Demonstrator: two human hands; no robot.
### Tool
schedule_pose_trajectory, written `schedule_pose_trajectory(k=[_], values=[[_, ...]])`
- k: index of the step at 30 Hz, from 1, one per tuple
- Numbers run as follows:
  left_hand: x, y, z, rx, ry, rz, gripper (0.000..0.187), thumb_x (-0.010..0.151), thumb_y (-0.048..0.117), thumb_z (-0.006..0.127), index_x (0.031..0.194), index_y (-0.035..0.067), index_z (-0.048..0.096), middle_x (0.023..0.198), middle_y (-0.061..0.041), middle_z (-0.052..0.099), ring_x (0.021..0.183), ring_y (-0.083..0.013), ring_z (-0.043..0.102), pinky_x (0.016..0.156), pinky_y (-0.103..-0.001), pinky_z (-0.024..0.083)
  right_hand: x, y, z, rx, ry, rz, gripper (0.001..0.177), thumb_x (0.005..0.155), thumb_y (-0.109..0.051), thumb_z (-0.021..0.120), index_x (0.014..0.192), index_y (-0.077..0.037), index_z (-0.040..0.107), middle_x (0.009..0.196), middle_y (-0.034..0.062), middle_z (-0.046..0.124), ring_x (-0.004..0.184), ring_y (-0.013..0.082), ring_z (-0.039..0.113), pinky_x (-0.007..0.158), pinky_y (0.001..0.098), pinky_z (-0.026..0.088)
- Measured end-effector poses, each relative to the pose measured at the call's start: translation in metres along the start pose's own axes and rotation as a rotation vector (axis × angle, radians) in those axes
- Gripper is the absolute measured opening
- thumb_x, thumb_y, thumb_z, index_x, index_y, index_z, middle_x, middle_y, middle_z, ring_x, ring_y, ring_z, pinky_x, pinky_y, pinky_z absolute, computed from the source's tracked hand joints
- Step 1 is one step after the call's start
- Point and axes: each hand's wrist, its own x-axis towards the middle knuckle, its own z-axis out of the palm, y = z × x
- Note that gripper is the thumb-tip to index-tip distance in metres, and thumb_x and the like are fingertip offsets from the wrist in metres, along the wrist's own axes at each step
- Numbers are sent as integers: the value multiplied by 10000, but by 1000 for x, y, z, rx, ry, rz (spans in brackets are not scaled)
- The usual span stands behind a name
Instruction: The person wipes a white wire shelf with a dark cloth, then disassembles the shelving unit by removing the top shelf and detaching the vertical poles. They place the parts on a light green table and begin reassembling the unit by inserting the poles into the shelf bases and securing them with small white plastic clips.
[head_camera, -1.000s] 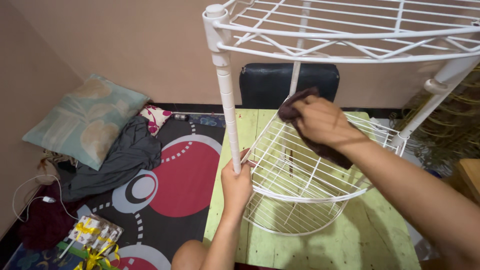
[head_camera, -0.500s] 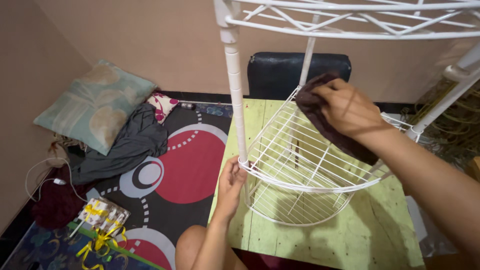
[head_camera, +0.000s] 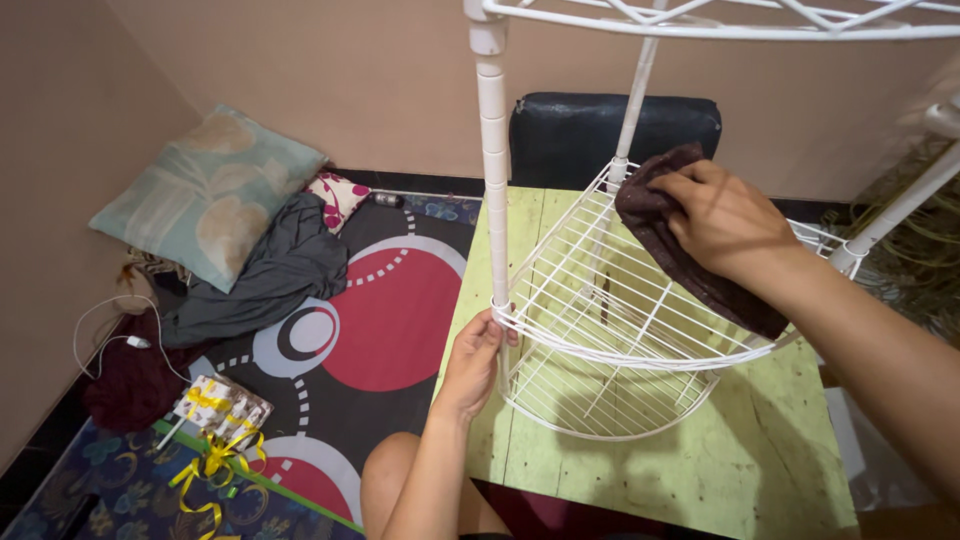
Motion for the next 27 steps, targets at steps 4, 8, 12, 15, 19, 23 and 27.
schedule_pose_trajectory(k=[4,8,12,15,19,23,27], values=[[3,-7,-4,2,4,-6,430,1029,355,634,1245,-17,646,993,-39,645,942,-144,547,918,-310,447,-3,0,0,-24,-3,-14,438,907,-204,669,1344,-184,649,1315,167,622,1145,380,641,986,457,532],[3,-6,-7,-97,-55,-23,403,1039,326,635,1235,-25,625,1057,-44,644,998,-145,543,971,-313,441,-7,-3,-1,-11,-12,-15,466,886,-212,681,1350,-186,645,1329,159,614,1141,377,638,979,449,531],[2,2,-10,-122,-82,-100,403,1023,315,619,1249,-19,628,1074,-44,642,1029,-149,556,995,-318,447,-8,-11,-7,6,-13,-32,449,896,-225,684,1342,-185,648,1339,137,616,1162,361,633,985,443,529],[3,2,-10,-120,-84,-100,395,1041,296,626,1268,-27,623,1057,-43,629,1002,-146,538,968,-311,434,-9,-23,-12,38,-2,-24,450,890,-204,688,1337,-189,649,1352,133,604,1179,363,611,996,447,502],[3,-3,-9,-137,-84,-66,388,1040,286,633,1279,-18,601,1054,-34,624,993,-141,534,956,-305,428,-12,-39,-23,196,28,-26,430,905,-129,643,1333,-167,653,1322,108,644,1170,328,637,1023,435,483],[2,-5,-13,-134,-88,-56,386,1034,284,635,1279,-14,608,1027,-36,620,976,-147,542,942,-312,431,-31,-63,-19,372,230,-261,386,888,-67,630,1268,-99,691,1287,127,685,1188,322,658,1059,424,497],[3,-5,-14,-115,-81,-41,395,1064,313,597,1260,-29,631,1003,-43,623,965,-152,548,936,-318,436,-41,-94,0,364,141,-399,384,823,-163,716,1205,-125,715,1274,132,676,1138,357,647,984,446,505]])
